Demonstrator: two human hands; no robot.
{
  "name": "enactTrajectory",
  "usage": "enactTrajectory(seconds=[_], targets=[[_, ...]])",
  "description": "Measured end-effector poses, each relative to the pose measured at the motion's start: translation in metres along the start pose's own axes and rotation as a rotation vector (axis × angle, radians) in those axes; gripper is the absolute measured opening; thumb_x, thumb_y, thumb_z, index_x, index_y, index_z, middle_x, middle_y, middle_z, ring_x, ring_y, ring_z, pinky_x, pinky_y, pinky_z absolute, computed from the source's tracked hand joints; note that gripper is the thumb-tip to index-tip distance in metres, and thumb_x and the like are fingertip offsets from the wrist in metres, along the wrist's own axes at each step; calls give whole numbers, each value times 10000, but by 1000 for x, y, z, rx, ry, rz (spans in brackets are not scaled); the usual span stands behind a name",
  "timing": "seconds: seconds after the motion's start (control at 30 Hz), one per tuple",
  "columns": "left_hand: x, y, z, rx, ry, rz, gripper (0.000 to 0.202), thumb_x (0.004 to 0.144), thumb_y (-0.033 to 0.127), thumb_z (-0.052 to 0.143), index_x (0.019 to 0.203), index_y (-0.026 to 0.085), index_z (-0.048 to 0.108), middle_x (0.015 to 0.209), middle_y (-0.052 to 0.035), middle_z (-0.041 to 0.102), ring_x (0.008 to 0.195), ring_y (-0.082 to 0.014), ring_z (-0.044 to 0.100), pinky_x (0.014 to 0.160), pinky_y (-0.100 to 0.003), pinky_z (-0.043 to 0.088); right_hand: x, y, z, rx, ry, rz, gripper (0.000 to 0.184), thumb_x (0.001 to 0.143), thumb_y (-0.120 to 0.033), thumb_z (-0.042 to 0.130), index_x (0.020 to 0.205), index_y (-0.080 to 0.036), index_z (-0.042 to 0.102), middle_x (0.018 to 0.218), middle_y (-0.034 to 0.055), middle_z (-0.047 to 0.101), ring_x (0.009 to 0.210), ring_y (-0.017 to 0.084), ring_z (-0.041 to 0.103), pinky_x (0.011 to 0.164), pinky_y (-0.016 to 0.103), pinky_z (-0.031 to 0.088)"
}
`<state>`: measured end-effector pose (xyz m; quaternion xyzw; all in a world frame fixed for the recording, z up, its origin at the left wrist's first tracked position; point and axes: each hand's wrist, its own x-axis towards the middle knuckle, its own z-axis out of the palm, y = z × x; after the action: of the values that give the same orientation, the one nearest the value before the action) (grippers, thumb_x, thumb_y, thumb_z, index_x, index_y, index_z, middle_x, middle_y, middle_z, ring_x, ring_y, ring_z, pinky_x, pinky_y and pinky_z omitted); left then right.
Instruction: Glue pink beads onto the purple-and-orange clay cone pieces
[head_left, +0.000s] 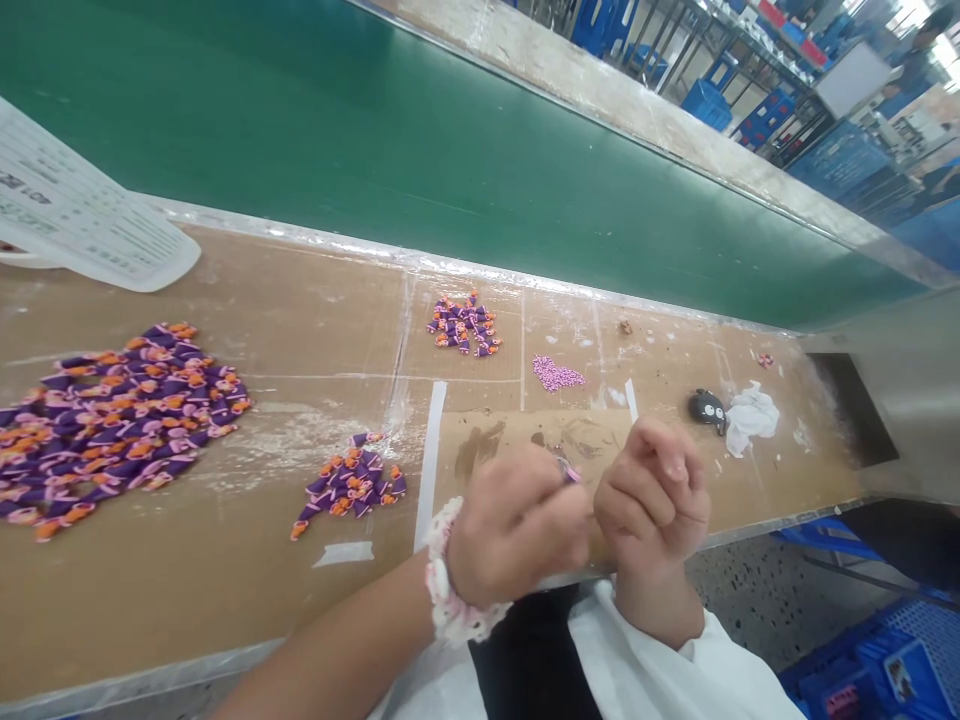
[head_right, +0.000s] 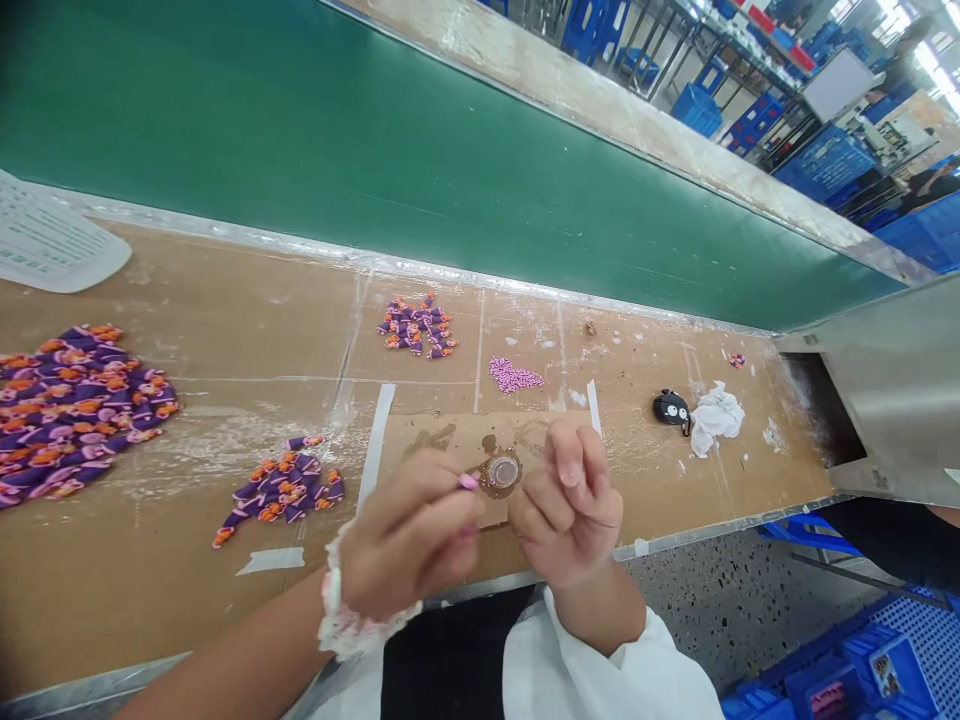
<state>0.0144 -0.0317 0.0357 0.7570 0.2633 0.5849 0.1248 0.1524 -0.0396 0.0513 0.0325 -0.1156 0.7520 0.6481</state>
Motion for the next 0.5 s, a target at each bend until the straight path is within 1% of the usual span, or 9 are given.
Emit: enactTrajectory(seconds=[0.07,0.13,0.23,0.3,0.4,0.5], targets=[[3,-4,-5,-46,64,-159,151,842,49,481,822,178,556,687,-1,519,621,-123,522,557,-250,471,1,0,1,17,-28,48,301,829,9,561,680,-191,392,771,-85,430,375,-34,194,283,83,118],[6,-8,-9,-81,88,-277,180,836,22,474,812,184,548,694,14,526,624,-106,519,553,-229,448,1,2,-1,40,-31,86,284,833,2,560,705,-197,404,778,-84,427,372,-35,197,276,84,108],[7,-14,-11,-59,90,-438,185,858,41,471,779,195,538,679,34,534,632,-99,525,563,-227,424,1,7,-5,65,-50,123,266,835,1,557,734,-203,419,782,-85,431,366,-37,204,269,80,105],[7,-19,-12,-2,105,-504,187,866,65,469,758,201,539,675,42,543,622,-99,520,572,-236,419,1,9,-7,69,-52,137,264,835,1,556,743,-206,419,787,-85,434,365,-37,203,268,76,102],[6,-26,-15,70,91,-557,170,869,93,495,762,206,565,677,42,570,627,-109,536,575,-246,421,1,10,-9,60,-49,152,264,834,-2,558,749,-209,419,796,-86,442,361,-35,197,265,77,95],[7,-27,-18,57,62,-603,179,909,158,501,753,203,576,654,37,565,616,-116,536,563,-252,416,0,11,-11,44,-39,164,261,838,-14,558,747,-212,415,790,-89,443,352,-31,184,261,86,95]])
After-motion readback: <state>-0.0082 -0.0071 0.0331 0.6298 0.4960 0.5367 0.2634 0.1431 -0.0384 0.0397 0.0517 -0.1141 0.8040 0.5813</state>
